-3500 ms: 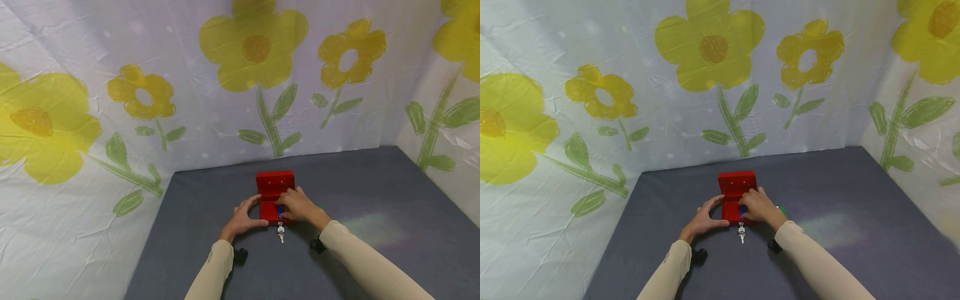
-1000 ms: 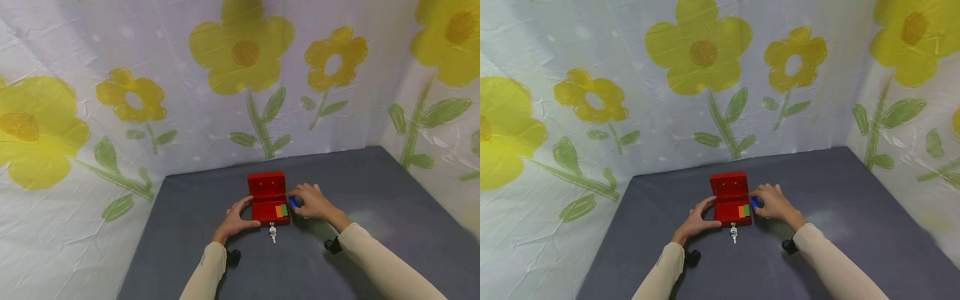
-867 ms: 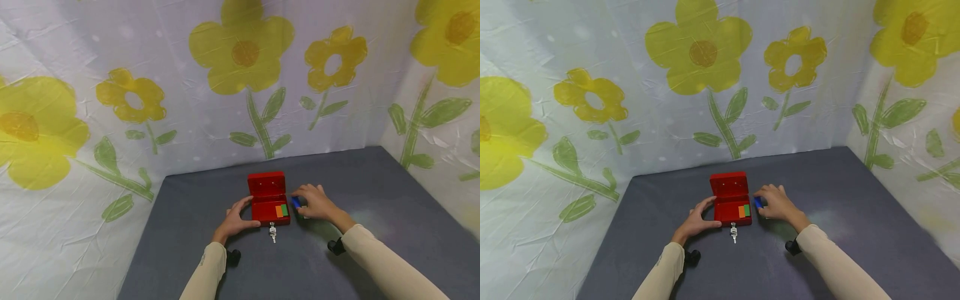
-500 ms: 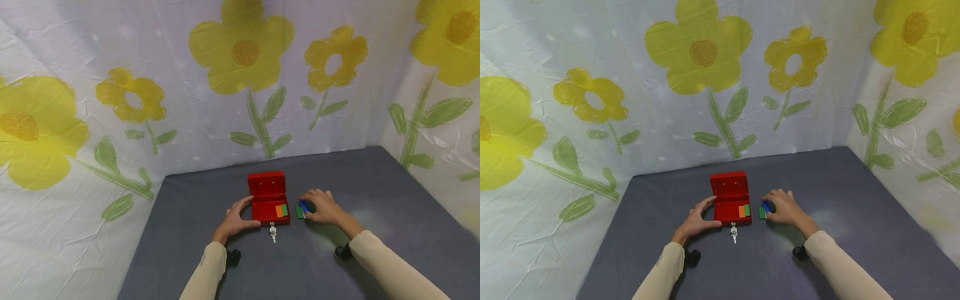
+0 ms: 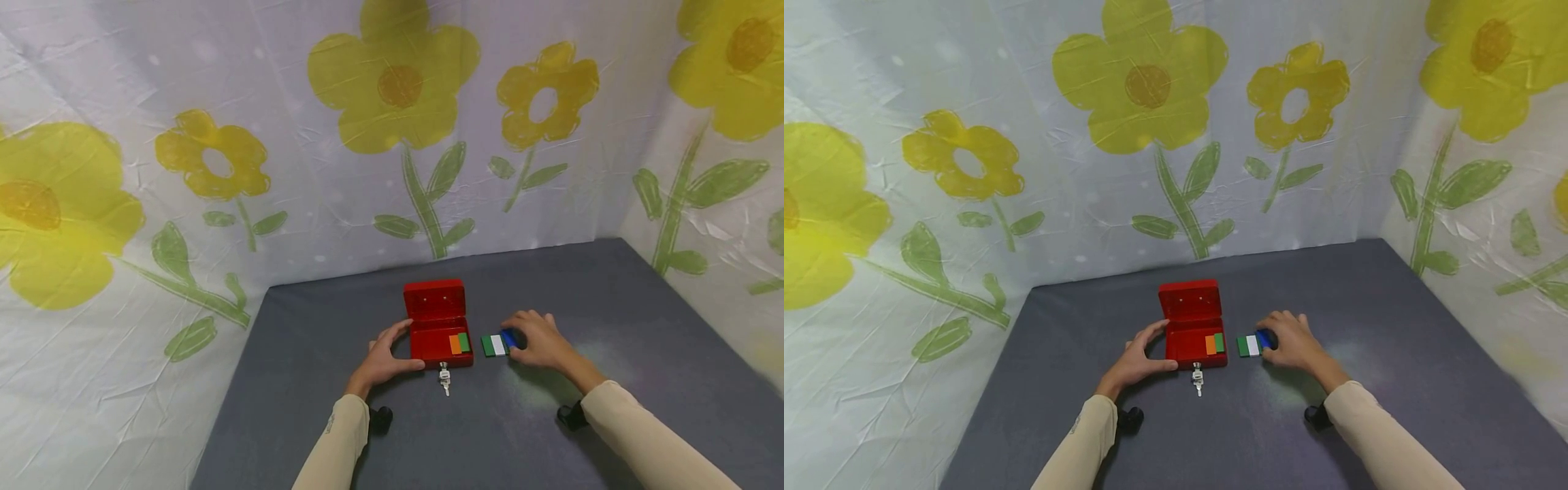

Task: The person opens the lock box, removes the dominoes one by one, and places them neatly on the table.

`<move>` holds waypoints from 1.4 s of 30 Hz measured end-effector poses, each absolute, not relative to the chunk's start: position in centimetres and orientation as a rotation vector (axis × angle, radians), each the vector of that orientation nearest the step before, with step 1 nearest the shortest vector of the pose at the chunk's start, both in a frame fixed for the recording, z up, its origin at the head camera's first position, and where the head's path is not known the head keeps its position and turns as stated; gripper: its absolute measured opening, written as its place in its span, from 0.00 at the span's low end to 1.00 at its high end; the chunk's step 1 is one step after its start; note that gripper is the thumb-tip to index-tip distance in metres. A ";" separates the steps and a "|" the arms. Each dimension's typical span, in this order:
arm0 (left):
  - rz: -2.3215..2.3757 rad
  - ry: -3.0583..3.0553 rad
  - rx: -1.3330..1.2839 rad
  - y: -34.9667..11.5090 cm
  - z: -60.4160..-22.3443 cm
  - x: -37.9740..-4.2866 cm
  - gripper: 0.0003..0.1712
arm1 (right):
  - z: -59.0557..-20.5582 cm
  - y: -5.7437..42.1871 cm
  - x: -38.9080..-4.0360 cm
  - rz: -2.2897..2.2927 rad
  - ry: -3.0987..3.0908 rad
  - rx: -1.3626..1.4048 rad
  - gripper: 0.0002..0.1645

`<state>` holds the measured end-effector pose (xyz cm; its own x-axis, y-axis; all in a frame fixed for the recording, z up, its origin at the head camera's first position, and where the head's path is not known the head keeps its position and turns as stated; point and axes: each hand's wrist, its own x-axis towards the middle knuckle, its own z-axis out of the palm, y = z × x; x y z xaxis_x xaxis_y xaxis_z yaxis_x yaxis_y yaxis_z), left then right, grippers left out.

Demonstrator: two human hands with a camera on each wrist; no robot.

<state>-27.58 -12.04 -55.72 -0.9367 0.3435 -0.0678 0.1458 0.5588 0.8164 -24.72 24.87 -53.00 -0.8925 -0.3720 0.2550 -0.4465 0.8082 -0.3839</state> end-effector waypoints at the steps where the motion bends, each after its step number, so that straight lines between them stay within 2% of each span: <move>1: 1.318 2.575 0.409 -12.0 -55.7 -27.6 0.55 | -53.0 25.0 -24.7 0.657 -2.828 0.641 0.28; 30: 1.337 2.567 0.384 -12.1 -55.8 -27.4 0.53 | -53.2 25.4 -24.5 0.623 -2.861 0.575 0.29; 42: 1.333 2.564 0.365 -12.0 -55.8 -27.5 0.54 | -51.5 21.5 -25.1 0.772 -2.707 0.694 0.23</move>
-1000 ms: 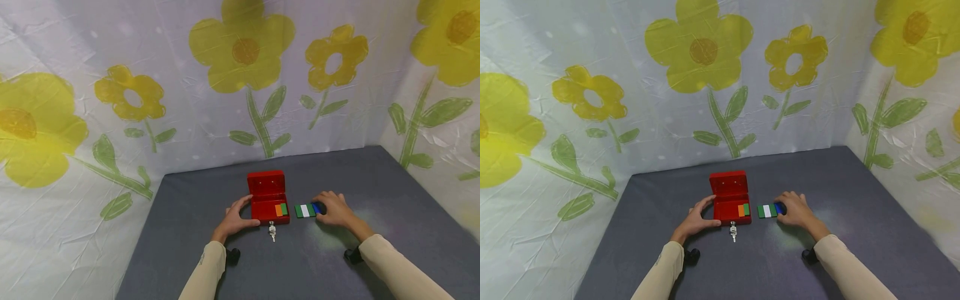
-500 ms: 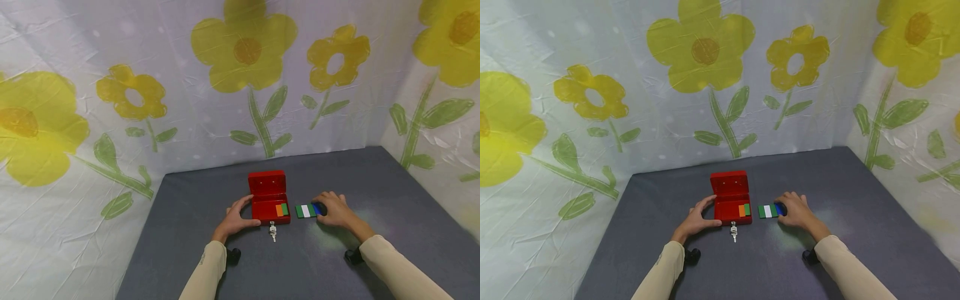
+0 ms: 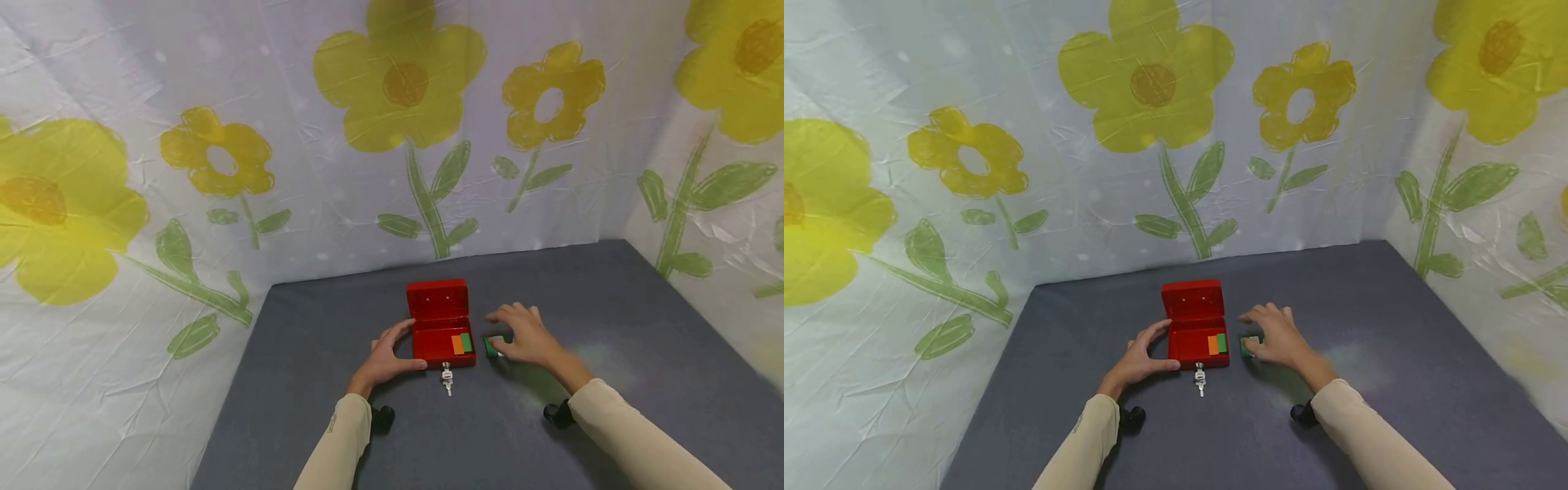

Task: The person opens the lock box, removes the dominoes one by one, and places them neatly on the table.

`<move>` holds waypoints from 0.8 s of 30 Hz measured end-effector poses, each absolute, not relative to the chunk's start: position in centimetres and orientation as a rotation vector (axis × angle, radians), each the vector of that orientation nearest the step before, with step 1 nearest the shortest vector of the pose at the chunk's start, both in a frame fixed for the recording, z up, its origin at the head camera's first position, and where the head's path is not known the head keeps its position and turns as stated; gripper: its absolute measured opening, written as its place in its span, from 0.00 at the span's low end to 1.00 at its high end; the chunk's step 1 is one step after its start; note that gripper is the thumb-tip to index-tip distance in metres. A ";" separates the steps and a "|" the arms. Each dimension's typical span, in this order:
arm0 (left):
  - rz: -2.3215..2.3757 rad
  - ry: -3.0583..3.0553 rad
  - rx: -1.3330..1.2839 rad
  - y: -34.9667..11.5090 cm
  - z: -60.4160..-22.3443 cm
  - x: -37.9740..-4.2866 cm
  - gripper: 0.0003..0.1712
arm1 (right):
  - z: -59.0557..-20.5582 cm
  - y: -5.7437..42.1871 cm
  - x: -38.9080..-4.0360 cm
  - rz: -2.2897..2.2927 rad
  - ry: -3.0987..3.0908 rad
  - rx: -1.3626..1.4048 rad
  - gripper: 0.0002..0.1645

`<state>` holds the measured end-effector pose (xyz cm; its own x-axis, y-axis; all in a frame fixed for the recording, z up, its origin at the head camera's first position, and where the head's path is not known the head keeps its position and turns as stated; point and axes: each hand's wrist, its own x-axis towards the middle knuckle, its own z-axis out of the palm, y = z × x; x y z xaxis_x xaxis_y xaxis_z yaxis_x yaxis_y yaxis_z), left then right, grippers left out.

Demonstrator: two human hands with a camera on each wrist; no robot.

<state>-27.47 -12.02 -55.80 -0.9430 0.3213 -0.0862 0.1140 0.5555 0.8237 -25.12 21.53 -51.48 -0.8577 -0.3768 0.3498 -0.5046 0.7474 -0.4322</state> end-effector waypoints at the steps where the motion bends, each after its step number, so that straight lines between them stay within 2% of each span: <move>1: 1.332 2.564 0.361 -12.0 -55.8 -27.5 0.54 | -51.4 21.1 -25.2 0.769 -2.699 0.710 0.23; 24: 1.316 2.563 0.342 -11.9 -55.4 -27.3 0.54 | -50.9 16.3 -26.6 0.641 -2.813 0.882 0.23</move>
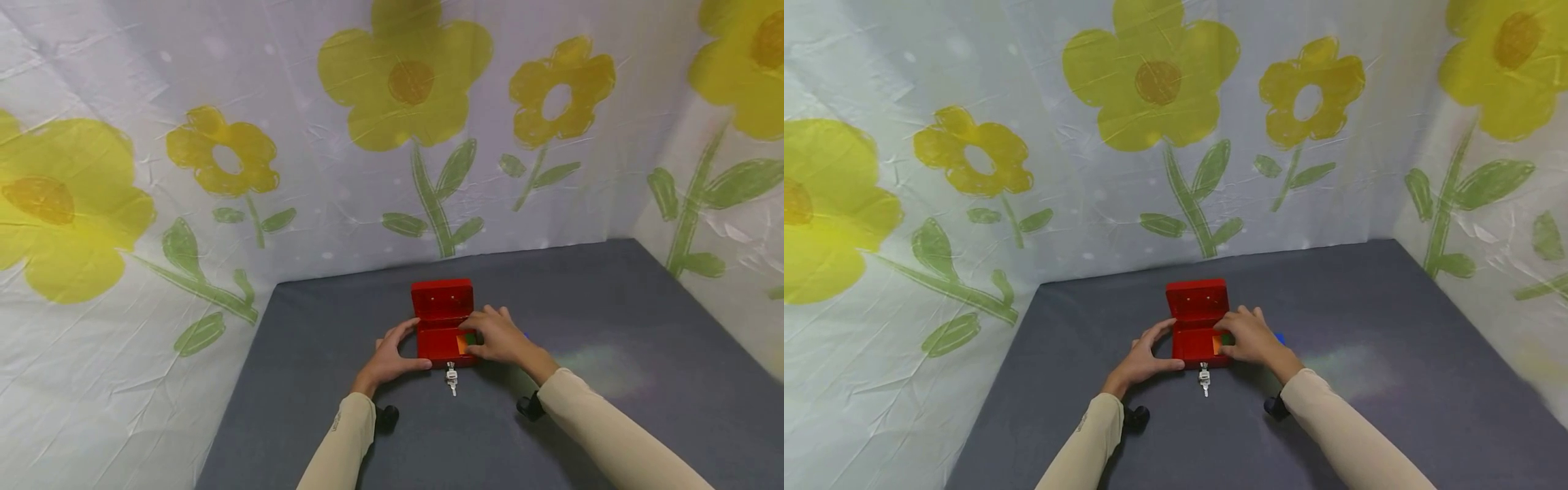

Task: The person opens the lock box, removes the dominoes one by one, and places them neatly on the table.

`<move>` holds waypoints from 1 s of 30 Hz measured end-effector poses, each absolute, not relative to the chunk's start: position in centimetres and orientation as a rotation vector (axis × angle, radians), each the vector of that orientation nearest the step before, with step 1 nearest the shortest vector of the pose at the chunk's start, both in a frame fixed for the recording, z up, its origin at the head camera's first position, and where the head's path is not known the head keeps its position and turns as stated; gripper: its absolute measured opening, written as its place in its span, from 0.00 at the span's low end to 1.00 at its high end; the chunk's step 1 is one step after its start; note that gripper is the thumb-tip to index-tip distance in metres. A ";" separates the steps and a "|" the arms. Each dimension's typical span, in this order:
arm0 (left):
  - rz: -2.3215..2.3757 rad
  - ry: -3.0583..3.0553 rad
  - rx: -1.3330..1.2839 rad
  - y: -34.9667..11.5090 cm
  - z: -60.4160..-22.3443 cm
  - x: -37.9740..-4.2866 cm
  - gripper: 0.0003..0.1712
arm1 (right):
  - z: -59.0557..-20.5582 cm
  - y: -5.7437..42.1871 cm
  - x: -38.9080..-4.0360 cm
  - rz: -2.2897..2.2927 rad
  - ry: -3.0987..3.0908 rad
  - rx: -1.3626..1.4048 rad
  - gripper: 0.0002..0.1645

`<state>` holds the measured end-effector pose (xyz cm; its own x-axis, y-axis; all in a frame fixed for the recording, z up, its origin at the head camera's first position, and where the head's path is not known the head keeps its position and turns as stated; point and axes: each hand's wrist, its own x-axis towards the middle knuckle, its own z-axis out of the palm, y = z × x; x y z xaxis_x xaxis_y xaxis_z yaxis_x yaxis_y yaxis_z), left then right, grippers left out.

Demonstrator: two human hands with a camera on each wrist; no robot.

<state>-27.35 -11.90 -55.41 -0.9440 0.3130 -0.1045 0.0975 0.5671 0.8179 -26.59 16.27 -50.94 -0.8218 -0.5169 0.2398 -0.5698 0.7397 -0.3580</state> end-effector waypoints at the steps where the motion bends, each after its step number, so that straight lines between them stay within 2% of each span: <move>1: 1.314 2.566 0.343 -11.9 -55.4 -27.4 0.54 | -50.9 16.2 -26.7 0.633 -2.826 0.880 0.22; 30: 1.327 2.568 0.355 -11.9 -55.6 -27.5 0.54 | -50.9 14.2 -27.6 0.403 -3.006 0.818 0.24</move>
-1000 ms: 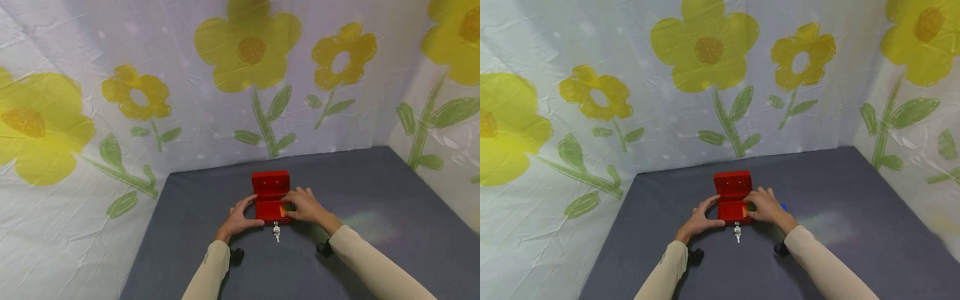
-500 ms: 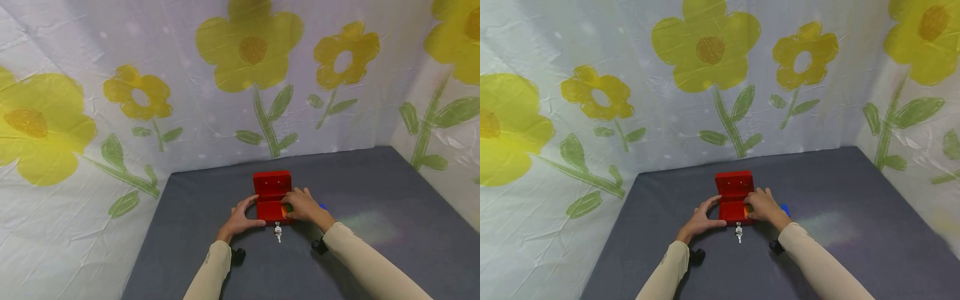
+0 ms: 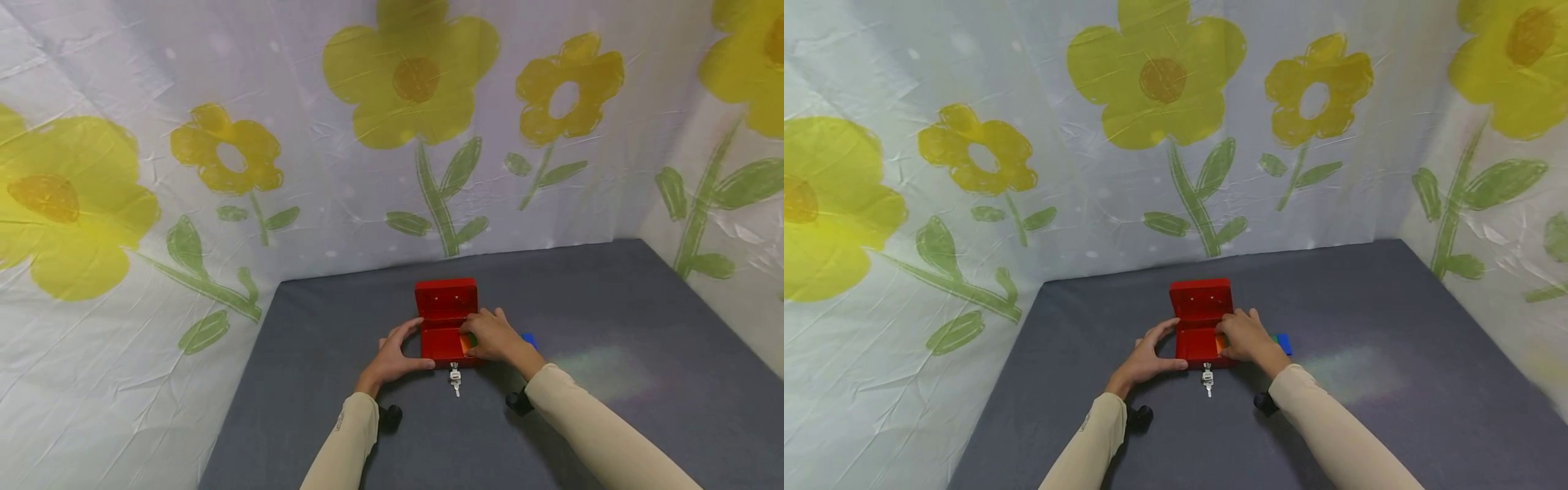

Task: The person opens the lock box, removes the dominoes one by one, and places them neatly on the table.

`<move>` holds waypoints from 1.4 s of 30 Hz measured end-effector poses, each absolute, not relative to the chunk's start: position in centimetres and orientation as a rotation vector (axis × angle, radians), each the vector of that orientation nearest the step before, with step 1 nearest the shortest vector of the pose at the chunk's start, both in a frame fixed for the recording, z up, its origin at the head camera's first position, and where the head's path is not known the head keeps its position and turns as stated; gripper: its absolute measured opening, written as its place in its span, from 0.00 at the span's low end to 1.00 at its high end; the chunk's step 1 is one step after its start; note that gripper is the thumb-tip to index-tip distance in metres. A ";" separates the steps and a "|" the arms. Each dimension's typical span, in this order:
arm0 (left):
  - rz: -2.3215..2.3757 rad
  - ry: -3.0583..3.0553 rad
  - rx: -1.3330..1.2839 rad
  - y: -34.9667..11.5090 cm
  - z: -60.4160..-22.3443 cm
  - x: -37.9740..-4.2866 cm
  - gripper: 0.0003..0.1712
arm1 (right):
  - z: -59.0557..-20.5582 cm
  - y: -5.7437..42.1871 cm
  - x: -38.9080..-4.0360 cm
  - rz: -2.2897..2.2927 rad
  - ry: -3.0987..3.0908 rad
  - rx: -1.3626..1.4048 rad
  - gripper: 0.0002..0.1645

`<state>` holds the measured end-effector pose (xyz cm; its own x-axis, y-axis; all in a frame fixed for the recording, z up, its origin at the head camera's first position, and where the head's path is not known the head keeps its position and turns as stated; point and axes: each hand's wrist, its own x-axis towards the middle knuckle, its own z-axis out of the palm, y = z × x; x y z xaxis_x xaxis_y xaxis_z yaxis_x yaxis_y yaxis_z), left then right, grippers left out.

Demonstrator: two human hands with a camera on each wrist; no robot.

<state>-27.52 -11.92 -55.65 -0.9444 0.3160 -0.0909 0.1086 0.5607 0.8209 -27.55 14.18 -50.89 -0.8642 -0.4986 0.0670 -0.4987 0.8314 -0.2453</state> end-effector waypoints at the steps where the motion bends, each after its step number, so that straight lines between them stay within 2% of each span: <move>1: 1.328 2.567 0.355 -11.9 -55.6 -27.5 0.54 | -50.9 14.2 -27.5 0.407 -3.006 0.820 0.24; 29: 1.321 2.568 0.347 -12.0 -55.8 -27.4 0.53 | -50.9 16.4 -26.8 0.829 -2.859 0.762 0.29; 42: 1.318 2.568 0.391 -12.1 -55.7 -27.5 0.54 | -51.1 17.7 -26.8 0.871 -2.759 0.750 0.29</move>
<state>-27.48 -12.09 -55.71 -0.9384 0.3362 -0.0804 0.1307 0.5602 0.8180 -26.78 17.74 -51.06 -0.8632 -0.4163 0.2857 -0.5049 0.7058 -0.4969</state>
